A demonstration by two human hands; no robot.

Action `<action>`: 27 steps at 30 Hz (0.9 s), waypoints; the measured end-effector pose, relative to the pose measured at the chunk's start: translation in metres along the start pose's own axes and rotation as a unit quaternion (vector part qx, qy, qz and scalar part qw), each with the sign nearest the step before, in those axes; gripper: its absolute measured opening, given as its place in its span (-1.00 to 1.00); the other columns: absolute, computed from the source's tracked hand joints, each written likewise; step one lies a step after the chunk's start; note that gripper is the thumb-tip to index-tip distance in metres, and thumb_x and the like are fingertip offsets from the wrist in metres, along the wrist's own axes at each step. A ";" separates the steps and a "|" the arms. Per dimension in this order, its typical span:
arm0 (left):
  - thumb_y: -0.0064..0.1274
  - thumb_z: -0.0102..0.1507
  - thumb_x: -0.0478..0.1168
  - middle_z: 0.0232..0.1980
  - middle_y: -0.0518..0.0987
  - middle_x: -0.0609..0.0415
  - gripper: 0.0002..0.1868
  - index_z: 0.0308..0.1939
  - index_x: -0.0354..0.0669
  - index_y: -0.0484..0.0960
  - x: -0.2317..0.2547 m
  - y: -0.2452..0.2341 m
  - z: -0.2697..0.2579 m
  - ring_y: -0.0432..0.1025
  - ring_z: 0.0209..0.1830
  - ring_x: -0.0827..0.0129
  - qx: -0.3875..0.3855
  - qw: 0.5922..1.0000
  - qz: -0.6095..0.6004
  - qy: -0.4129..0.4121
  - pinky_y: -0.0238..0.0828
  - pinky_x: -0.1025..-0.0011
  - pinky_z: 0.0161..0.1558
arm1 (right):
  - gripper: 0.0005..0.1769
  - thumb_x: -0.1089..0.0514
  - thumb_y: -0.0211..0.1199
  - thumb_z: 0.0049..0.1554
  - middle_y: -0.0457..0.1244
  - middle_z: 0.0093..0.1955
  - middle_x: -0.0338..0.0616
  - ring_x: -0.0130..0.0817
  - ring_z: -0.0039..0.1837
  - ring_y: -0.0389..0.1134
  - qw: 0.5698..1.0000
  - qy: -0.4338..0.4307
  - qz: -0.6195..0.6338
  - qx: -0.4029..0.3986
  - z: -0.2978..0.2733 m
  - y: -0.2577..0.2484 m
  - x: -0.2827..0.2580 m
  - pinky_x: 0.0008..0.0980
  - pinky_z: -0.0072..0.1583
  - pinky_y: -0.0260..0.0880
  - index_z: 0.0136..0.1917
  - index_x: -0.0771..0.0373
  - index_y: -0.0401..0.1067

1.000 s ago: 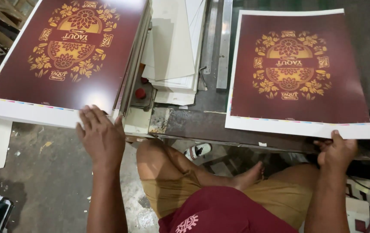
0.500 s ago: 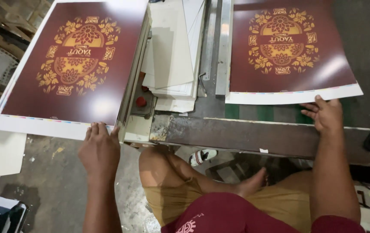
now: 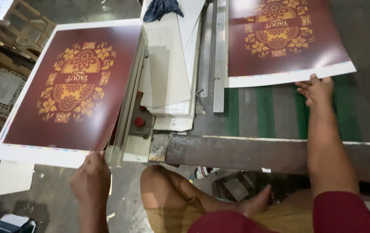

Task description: The person sits on the floor and repeatedly picks up maroon printed sheets from a pile on the left, placing them onto a stack on the right. The person handles the sheets by hand, aligning them as they are moved between the two piles.

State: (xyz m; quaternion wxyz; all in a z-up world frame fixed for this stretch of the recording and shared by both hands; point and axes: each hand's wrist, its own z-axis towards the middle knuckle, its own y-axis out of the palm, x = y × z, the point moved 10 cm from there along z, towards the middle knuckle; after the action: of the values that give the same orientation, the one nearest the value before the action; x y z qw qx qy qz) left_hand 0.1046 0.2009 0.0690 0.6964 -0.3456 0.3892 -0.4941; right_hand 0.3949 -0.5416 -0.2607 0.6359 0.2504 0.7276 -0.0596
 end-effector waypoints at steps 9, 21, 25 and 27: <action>-0.03 0.49 -0.02 -0.36 0.65 -0.01 -0.67 -0.34 -0.04 0.52 -0.007 0.007 0.001 0.55 -0.45 0.00 -0.007 0.999 0.027 -0.033 0.44 0.09 -0.40 | -0.72 0.05 0.02 0.47 0.41 0.00 -0.06 -0.21 -0.08 0.50 0.998 0.012 0.048 -0.025 0.127 0.041 -0.007 -0.23 -0.12 0.53 0.36 0.21 0.25; 0.11 0.26 -0.36 -0.43 0.55 -0.09 -0.92 -0.33 -0.16 0.57 0.124 -0.043 0.010 0.48 -0.48 0.04 0.044 0.934 -0.325 0.142 0.40 0.12 -0.40 | -0.51 0.09 0.25 0.19 0.44 0.05 -0.03 -0.25 -0.03 0.48 0.966 0.106 -0.059 -0.227 -0.254 0.193 0.007 -0.28 -0.09 0.48 0.37 0.18 0.36; 0.20 0.10 -0.36 -0.46 0.47 -0.01 -0.84 -0.35 -0.16 0.49 0.230 -0.080 -0.006 0.46 -0.50 0.09 0.088 0.856 -0.455 0.230 0.39 0.14 -0.44 | -0.37 0.07 0.28 0.14 0.38 0.19 -0.16 -0.43 0.14 0.40 0.881 0.063 -0.066 -0.464 -0.407 0.249 0.014 -0.35 0.07 0.47 0.46 0.09 0.24; 0.19 0.15 -0.34 -0.43 0.49 -0.02 -0.85 -0.31 -0.18 0.50 0.269 -0.087 -0.016 0.49 -0.45 0.08 0.047 0.847 -0.472 0.240 0.41 0.15 -0.39 | -0.40 0.07 0.34 0.15 0.39 0.14 -0.12 -0.39 0.14 0.41 0.878 0.019 -0.091 -0.470 -0.427 0.241 0.039 -0.32 0.11 0.47 0.41 0.16 0.27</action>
State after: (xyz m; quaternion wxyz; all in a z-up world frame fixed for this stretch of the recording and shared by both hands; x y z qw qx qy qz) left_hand 0.1099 -0.0814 0.0825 0.2794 -0.3253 0.3108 -0.8483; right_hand 0.1158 -0.1478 -0.1631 0.6567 -0.1447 0.7013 0.2366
